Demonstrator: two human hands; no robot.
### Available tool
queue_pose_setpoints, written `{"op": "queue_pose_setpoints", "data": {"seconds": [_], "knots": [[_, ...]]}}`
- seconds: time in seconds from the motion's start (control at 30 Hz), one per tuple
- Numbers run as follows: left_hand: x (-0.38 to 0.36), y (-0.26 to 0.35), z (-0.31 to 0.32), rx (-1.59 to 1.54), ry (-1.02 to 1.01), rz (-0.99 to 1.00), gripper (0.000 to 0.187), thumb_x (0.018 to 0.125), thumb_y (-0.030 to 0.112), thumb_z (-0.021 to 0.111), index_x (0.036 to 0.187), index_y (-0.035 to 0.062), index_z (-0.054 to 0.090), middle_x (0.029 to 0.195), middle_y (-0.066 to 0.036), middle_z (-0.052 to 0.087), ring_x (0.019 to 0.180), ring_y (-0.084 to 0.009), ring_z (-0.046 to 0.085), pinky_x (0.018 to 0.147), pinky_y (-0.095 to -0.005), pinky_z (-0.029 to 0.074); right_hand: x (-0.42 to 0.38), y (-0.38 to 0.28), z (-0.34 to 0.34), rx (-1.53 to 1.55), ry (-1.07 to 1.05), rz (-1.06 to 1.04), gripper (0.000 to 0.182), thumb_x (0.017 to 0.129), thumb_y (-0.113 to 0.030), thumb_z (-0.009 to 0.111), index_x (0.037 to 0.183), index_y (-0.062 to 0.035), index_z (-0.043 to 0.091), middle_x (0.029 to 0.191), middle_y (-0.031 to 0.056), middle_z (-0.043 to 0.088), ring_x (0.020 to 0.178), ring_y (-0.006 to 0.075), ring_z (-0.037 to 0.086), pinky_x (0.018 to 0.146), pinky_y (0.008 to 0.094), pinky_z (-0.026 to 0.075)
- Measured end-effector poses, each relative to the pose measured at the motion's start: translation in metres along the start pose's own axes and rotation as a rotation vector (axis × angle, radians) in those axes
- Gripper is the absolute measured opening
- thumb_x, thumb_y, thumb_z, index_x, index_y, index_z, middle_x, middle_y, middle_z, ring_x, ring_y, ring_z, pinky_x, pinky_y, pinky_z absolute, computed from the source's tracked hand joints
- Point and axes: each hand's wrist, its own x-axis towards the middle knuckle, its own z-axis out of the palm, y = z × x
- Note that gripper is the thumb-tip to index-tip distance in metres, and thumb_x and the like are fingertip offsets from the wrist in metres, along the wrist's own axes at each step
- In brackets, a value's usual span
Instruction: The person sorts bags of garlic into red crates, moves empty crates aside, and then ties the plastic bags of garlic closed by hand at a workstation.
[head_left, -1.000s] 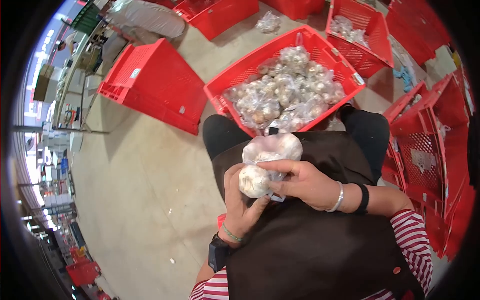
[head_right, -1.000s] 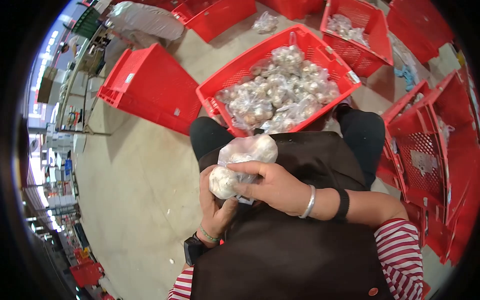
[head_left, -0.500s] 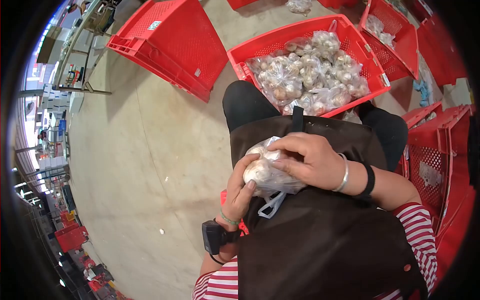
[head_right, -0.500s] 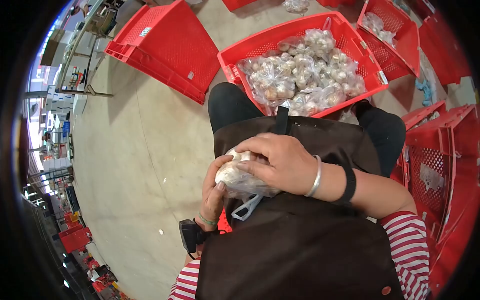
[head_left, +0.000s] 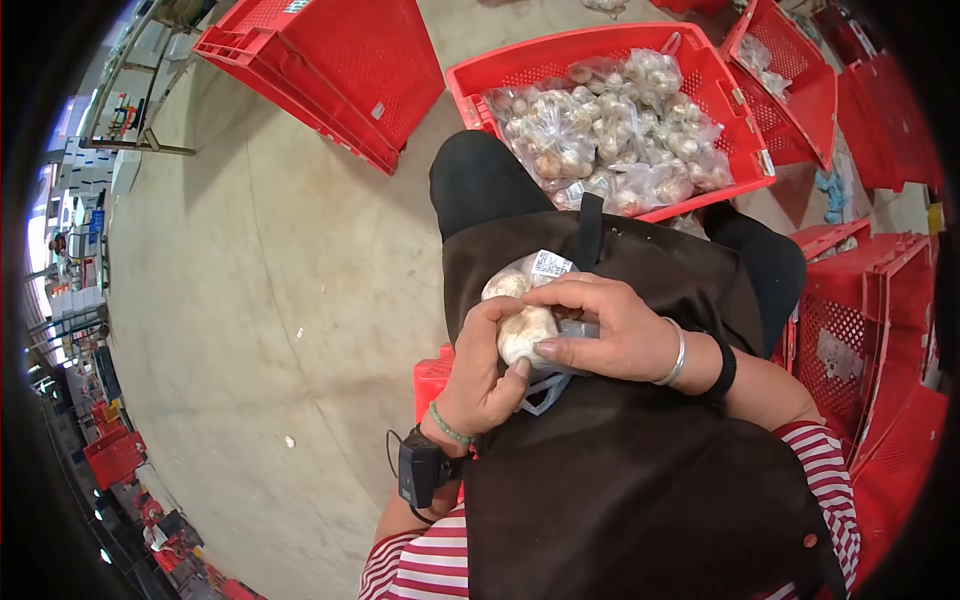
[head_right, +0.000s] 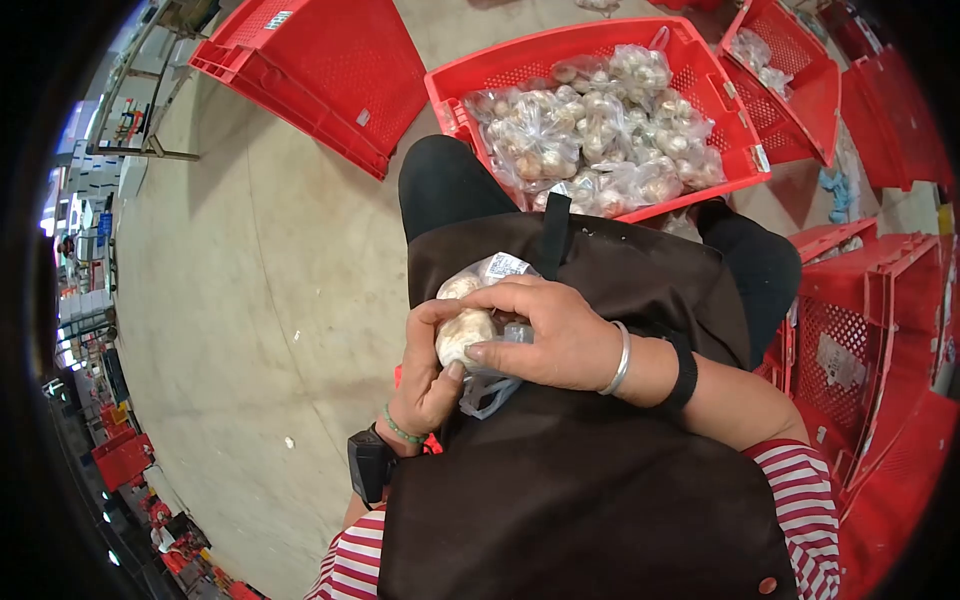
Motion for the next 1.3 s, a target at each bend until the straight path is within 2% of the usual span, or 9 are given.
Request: {"op": "queue_pose_setpoints", "data": {"seconds": [0.07, 0.27, 0.33, 0.57, 0.83, 0.97, 1.07, 1.13, 1.3], "knots": [[0.001, -0.001, 0.000, 0.030, -0.004, 0.018, 0.051, 0.082, 0.019, 0.055, 0.126, -0.0027, 0.042, 0.116, -0.019, 0.050, 0.108, -0.0312, 0.051, 0.096, -0.0389, 0.039, -0.001, -0.001, -0.001, -0.056, -0.011, -0.037, 0.047, 0.085, -0.019, 0.072, 0.125, 0.0005, 0.057, 0.106, 0.0115, 0.059, 0.104, 0.0188, 0.060, 0.090, 0.0305, 0.048], [0.001, -0.004, 0.000, 0.089, -0.017, -0.001, 0.050, 0.082, 0.017, 0.054, 0.126, -0.0038, 0.042, 0.118, -0.020, 0.050, 0.110, -0.0313, 0.051, 0.098, -0.0389, 0.039, 0.001, 0.005, 0.007, -0.252, 0.081, -0.158, 0.049, 0.082, -0.022, 0.073, 0.124, -0.0005, 0.058, 0.110, 0.0148, 0.060, 0.104, 0.0274, 0.060, 0.090, 0.0355, 0.047], [0.000, -0.005, 0.002, -0.099, 0.002, -0.041, 0.052, 0.082, 0.016, 0.052, 0.128, -0.0045, 0.040, 0.121, -0.019, 0.048, 0.113, -0.0283, 0.049, 0.100, -0.0382, 0.037, 0.002, 0.004, 0.006, -0.196, 0.083, -0.166, 0.053, 0.079, -0.027, 0.075, 0.125, -0.0065, 0.059, 0.116, 0.0171, 0.061, 0.107, 0.0330, 0.059, 0.094, 0.0393, 0.046], [-0.003, -0.006, -0.001, -0.245, -0.060, -0.074, 0.057, 0.083, 0.017, 0.051, 0.133, -0.0047, 0.033, 0.129, -0.016, 0.041, 0.120, -0.0242, 0.042, 0.105, -0.0373, 0.033, 0.003, 0.000, 0.007, -0.242, 0.100, -0.285, 0.056, 0.075, -0.027, 0.078, 0.124, -0.0066, 0.060, 0.114, 0.0157, 0.062, 0.105, 0.0326, 0.059, 0.092, 0.0396, 0.047], [0.002, -0.003, 0.000, -0.492, 0.016, -0.167, 0.065, 0.076, 0.031, 0.061, 0.129, 0.0060, 0.032, 0.122, -0.012, 0.044, 0.115, -0.0220, 0.047, 0.099, -0.0349, 0.038, 0.009, 0.000, 0.015, -0.329, 0.169, -0.323, 0.054, 0.072, -0.022, 0.082, 0.119, -0.0025, 0.062, 0.108, 0.0133, 0.062, 0.101, 0.0304, 0.060, 0.088, 0.0378, 0.048], [-0.002, -0.002, -0.007, -0.496, -0.028, -0.189, 0.061, 0.081, 0.026, 0.058, 0.131, 0.0028, 0.032, 0.128, -0.013, 0.041, 0.120, -0.0221, 0.042, 0.105, -0.0343, 0.032, 0.009, 0.004, 0.014, -0.334, 0.155, -0.345, 0.056, 0.072, -0.023, 0.082, 0.119, -0.0020, 0.062, 0.112, 0.0142, 0.062, 0.103, 0.0314, 0.060, 0.091, 0.0380, 0.048], [-0.004, -0.004, -0.008, -0.408, -0.066, -0.183, 0.060, 0.081, 0.025, 0.057, 0.132, 0.0033, 0.032, 0.126, -0.013, 0.042, 0.120, -0.0216, 0.042, 0.105, -0.0337, 0.032, 0.009, 0.012, 0.004, -0.249, 0.074, -0.357, 0.050, 0.076, -0.021, 0.079, 0.119, -0.0008, 0.063, 0.116, 0.0146, 0.063, 0.105, 0.0288, 0.062, 0.092, 0.0366, 0.048], [-0.004, -0.001, -0.005, -0.515, -0.061, -0.184, 0.059, 0.081, 0.023, 0.056, 0.131, 0.0032, 0.033, 0.126, -0.012, 0.043, 0.119, -0.0213, 0.042, 0.105, -0.0334, 0.031, 0.010, 0.016, 0.001, 0.095, -0.026, -0.165, 0.044, 0.077, -0.018, 0.076, 0.115, 0.0002, 0.064, 0.114, 0.0153, 0.065, 0.106, 0.0250, 0.063, 0.091, 0.0345, 0.049], [-0.004, -0.008, -0.002, -0.515, -0.081, -0.172, 0.060, 0.078, 0.026, 0.056, 0.130, 0.0031, 0.034, 0.124, -0.012, 0.043, 0.119, -0.0213, 0.042, 0.104, -0.0336, 0.031, 0.013, 0.026, 0.005, 0.087, -0.018, -0.146, 0.038, 0.079, -0.015, 0.075, 0.113, -0.0002, 0.065, 0.107, 0.0124, 0.067, 0.097, 0.0196, 0.063, 0.086, 0.0304, 0.050]]}}
